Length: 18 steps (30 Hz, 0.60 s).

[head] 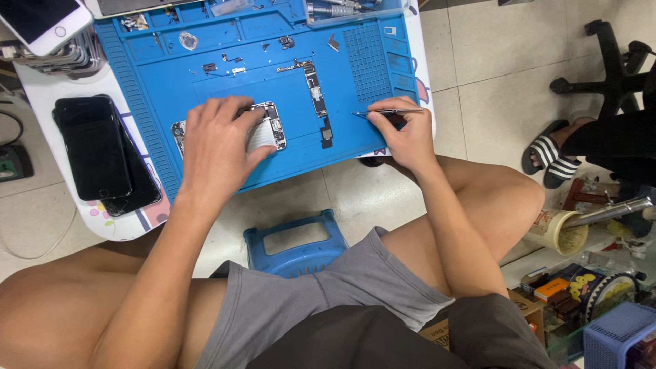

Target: The person disassembles a smartphone on a blue work mat, using tweezers and a screwdriver to remove screws and internal components. They carefully place parts on the mat and continue to separate the phone's internal structure.

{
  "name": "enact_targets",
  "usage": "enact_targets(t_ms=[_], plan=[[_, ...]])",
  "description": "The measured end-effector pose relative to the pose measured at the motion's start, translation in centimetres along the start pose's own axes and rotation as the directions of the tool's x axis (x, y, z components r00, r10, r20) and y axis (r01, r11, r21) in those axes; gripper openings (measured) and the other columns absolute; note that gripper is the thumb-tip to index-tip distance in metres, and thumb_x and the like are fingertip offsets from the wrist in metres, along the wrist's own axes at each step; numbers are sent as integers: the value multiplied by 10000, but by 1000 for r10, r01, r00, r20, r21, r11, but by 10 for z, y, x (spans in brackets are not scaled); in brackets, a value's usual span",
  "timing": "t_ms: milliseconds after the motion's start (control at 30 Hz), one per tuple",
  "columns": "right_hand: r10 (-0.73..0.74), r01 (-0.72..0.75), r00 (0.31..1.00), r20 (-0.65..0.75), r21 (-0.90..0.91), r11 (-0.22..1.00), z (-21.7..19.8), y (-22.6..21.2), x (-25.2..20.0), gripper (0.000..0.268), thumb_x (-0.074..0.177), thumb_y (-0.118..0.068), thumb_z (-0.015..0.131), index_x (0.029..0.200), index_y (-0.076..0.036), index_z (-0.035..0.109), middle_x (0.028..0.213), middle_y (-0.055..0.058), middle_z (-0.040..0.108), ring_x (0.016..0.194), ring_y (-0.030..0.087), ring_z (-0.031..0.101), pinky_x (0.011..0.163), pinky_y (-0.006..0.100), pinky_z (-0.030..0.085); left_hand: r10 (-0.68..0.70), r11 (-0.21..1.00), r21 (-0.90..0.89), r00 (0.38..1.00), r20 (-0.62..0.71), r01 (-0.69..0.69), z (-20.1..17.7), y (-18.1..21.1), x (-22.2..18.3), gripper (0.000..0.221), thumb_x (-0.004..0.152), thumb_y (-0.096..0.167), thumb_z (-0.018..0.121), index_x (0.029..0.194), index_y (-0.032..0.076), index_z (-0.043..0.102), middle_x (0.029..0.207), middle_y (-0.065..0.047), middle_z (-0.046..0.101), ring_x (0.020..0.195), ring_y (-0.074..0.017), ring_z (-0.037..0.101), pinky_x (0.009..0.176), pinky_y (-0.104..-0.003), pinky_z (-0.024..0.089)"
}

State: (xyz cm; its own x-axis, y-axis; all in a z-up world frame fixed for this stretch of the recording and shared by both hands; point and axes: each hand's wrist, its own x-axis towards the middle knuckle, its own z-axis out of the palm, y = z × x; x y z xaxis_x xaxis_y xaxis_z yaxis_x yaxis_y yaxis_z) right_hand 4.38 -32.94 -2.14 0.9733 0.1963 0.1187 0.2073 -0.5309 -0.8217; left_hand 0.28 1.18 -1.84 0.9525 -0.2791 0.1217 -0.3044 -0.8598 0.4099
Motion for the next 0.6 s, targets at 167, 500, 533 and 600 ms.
enact_targets(t_ms=[167, 500, 533, 600], plan=[[-8, 8, 1000, 9, 5, 1000, 1, -3, -2, 100, 980, -64, 804, 1079, -69, 823, 961, 132, 762, 939, 248, 735, 771, 323, 601, 9, 1000, 13, 1000, 7, -9, -3, 3, -1, 518, 727, 331, 950, 1186, 134, 810, 1240, -44, 706, 1173, -285, 643, 1041, -481, 439], [-37, 38, 998, 51, -11, 999, 3, -3, 1, 92, 994, -90, 807, 1083, -71, 824, 982, 124, 761, 1037, 258, 705, 791, 301, 611, 53, 996, 70, 999, 11, -54, -7, 2, -1, 598, 669, 358, 975, 1197, 130, 811, 1260, -42, 695, 1172, -276, 643, 1027, -463, 451], [-34, 34, 998, 56, -8, 999, 1, -1, 0, 92, 994, -90, 807, 1083, -71, 824, 982, 124, 761, 1037, 258, 705, 791, 301, 611, 48, 996, 69, 999, 15, -49, -5, 3, -2, 598, 669, 358, 975, 1197, 130, 811, 1260, -42, 695, 1172, -276, 643, 1027, -463, 451], [-41, 42, 998, 54, -16, 999, 3, 0, 0, 98, 1003, -100, 814, 1096, -71, 821, 1001, 125, 751, 1059, 245, 697, 802, 306, 609, 59, 997, 54, 998, -9, -58, -5, 1, -1, 596, 653, 346, 985, 1177, 119, 814, 1236, -47, 696, 1154, -280, 640, 1013, -468, 448]])
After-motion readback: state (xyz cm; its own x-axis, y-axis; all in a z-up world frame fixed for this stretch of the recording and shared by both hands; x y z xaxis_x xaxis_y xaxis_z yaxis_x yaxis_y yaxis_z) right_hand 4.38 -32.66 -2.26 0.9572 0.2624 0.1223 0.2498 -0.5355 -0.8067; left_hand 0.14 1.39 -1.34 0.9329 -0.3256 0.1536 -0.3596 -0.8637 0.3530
